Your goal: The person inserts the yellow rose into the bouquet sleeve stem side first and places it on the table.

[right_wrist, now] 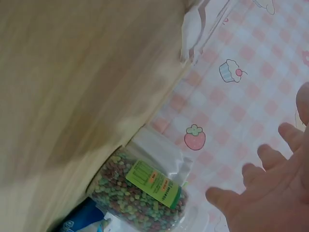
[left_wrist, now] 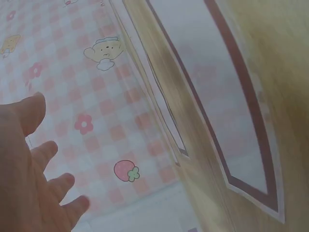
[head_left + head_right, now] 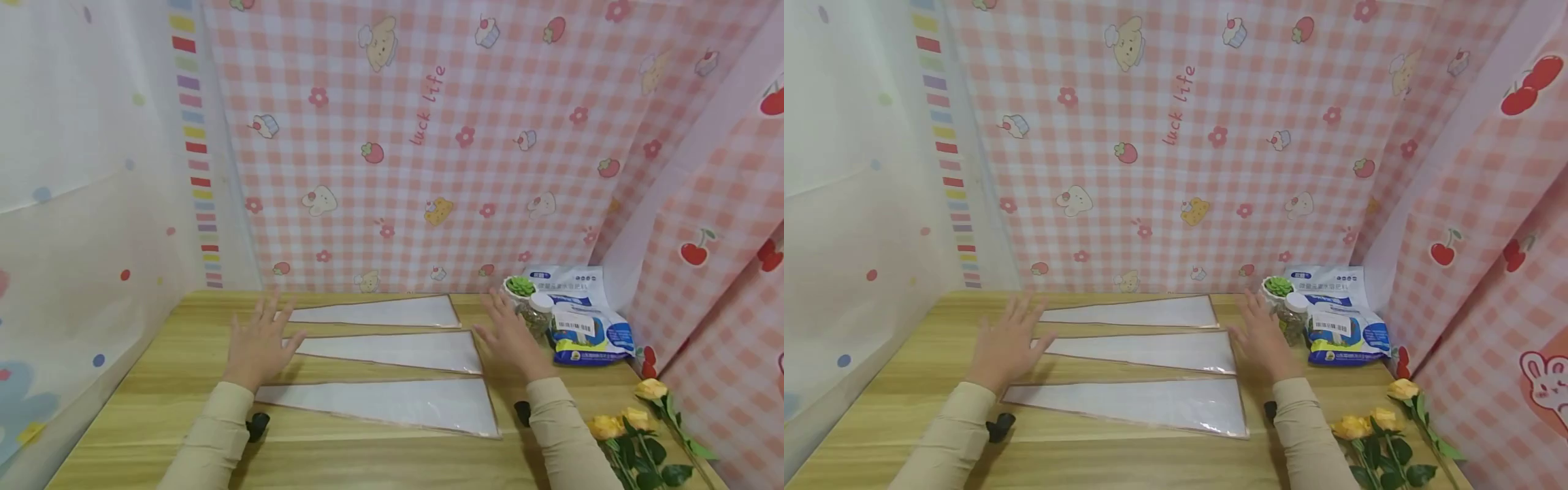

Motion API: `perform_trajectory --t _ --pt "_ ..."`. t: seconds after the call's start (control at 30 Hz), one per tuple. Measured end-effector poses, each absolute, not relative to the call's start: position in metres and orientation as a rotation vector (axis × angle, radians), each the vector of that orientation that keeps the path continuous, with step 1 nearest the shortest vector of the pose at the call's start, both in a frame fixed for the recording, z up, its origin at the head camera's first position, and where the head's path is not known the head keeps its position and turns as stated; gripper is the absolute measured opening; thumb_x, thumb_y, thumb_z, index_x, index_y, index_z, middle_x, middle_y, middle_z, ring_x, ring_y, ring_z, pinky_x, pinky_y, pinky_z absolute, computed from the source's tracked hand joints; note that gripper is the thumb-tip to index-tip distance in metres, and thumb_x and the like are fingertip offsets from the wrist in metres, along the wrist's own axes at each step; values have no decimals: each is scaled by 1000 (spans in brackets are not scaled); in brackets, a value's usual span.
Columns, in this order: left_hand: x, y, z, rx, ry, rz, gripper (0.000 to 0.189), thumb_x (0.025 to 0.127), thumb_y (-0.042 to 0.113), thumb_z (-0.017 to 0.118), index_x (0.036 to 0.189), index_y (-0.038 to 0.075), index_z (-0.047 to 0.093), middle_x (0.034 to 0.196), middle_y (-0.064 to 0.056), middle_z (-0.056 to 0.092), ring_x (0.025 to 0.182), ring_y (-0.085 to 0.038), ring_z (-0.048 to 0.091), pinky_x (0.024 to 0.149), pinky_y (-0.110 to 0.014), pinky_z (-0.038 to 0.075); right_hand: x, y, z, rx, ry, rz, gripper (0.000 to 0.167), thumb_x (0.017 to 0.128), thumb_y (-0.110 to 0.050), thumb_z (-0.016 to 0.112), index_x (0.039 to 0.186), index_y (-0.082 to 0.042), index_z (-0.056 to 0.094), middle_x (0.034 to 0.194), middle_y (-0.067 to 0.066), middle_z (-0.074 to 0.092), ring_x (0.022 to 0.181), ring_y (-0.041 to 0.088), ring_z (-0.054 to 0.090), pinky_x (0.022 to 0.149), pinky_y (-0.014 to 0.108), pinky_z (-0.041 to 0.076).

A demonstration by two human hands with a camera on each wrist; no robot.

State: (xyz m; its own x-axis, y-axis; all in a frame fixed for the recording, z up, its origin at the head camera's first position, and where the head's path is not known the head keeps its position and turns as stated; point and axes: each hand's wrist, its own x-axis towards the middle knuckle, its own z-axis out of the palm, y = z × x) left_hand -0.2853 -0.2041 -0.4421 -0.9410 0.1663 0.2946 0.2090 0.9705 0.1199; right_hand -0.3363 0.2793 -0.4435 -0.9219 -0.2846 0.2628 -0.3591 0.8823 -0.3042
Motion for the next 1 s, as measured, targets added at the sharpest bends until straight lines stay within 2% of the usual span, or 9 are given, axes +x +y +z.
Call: perform_trajectory --t 0.13,0.2,0.47,0.77,1.0 --pt "-285 -204 -444 -295 -2838 -232 72 103 53 48 161 16 29 166 -19 21 147 -46 28 102 -81 28 -337 277 -447 499 -2909 652 69 105 -35 53 161 -8 24 167 20 12 153 44 9 119 66 15" --pt "-285 -204 -444 -307 -2842 -240 70 103 51 50 160 15 31 164 -20 26 144 -47 32 100 -80 32 -338 277 -449 502 -2933 706 67 106 -36 53 161 -9 26 167 20 16 152 45 10 120 64 15" --pt "-289 -203 -447 -367 -2907 -322 64 103 44 54 156 11 40 161 -23 32 142 -49 35 101 -80 31 -347 280 -458 610 -3010 802 66 101 -23 64 155 3 34 159 32 26 146 51 23 118 65 19" --pt "-294 -208 -461 -452 -2996 -426 58 101 38 62 152 14 48 157 -24 37 141 -51 36 100 -82 28 -345 274 -461 521 -3207 853 76 92 -28 76 155 -6 41 160 27 29 148 48 25 119 62 21" --pt "-297 -211 -465 -460 -3069 -424 57 100 38 64 150 15 50 153 -26 41 141 -52 33 101 -82 28 -345 272 -459 523 -3313 706 78 89 -30 79 152 -3 44 158 33 28 145 51 26 117 64 26"
